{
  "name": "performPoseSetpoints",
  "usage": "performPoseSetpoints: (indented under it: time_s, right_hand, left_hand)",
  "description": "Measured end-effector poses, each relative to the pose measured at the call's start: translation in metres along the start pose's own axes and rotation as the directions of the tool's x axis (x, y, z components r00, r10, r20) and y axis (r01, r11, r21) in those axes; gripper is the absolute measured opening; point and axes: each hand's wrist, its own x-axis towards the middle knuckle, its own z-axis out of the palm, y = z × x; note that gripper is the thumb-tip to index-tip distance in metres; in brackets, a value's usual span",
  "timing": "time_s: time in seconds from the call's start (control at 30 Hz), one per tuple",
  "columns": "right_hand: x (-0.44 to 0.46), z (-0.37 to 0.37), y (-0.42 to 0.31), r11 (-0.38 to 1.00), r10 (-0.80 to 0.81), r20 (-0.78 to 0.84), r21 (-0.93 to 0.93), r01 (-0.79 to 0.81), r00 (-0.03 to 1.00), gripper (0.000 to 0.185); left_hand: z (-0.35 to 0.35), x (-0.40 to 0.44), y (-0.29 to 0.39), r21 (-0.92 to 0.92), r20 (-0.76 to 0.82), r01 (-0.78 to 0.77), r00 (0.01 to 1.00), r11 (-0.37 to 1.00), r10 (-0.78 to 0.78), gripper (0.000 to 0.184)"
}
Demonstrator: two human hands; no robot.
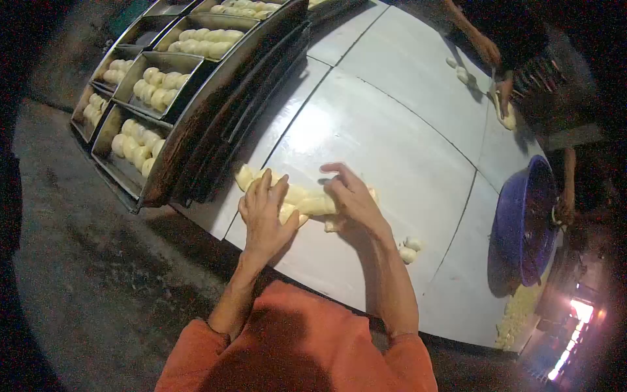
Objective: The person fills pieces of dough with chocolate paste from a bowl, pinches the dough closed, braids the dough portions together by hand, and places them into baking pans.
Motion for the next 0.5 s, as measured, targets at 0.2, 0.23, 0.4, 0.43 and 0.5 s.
performPoseSetpoints:
  time_s: [0.2,0.23,0.4,0.43,0.5]
  right_hand:
    - [-0.007,-0.006,0.002,0.977,0.169,0.152,0.107,-0.186,0.974,0.018]
    - [-0.007,-0.007,0.002,0.957,0.220,0.156,0.157,-0.244,0.963,0.016]
    - [-0.010,-0.036,0.024,0.937,0.143,0.046,0.316,-0.150,0.989,0.021]
    - [-0.013,-0.039,0.022,0.936,0.144,0.045,0.317,-0.151,0.989,0.021]
    - [-0.018,-0.043,0.014,0.942,0.157,-0.009,0.302,-0.147,0.987,0.027]
  left_hand:
    - [0.017,0.018,0.022,-0.120,0.070,-0.093,0.992,0.988,0.102,0.080]
    - [0.022,0.019,0.022,-0.222,0.177,-0.066,0.978,0.973,0.107,0.080]
    - [0.018,0.018,0.018,-0.215,0.121,-0.088,0.986,0.973,0.116,0.053]
    - [0.017,0.017,0.017,-0.216,0.122,-0.089,0.986,0.972,0.117,0.053]
    - [0.015,0.016,0.016,-0.248,0.089,-0.089,0.989,0.965,0.114,0.046]
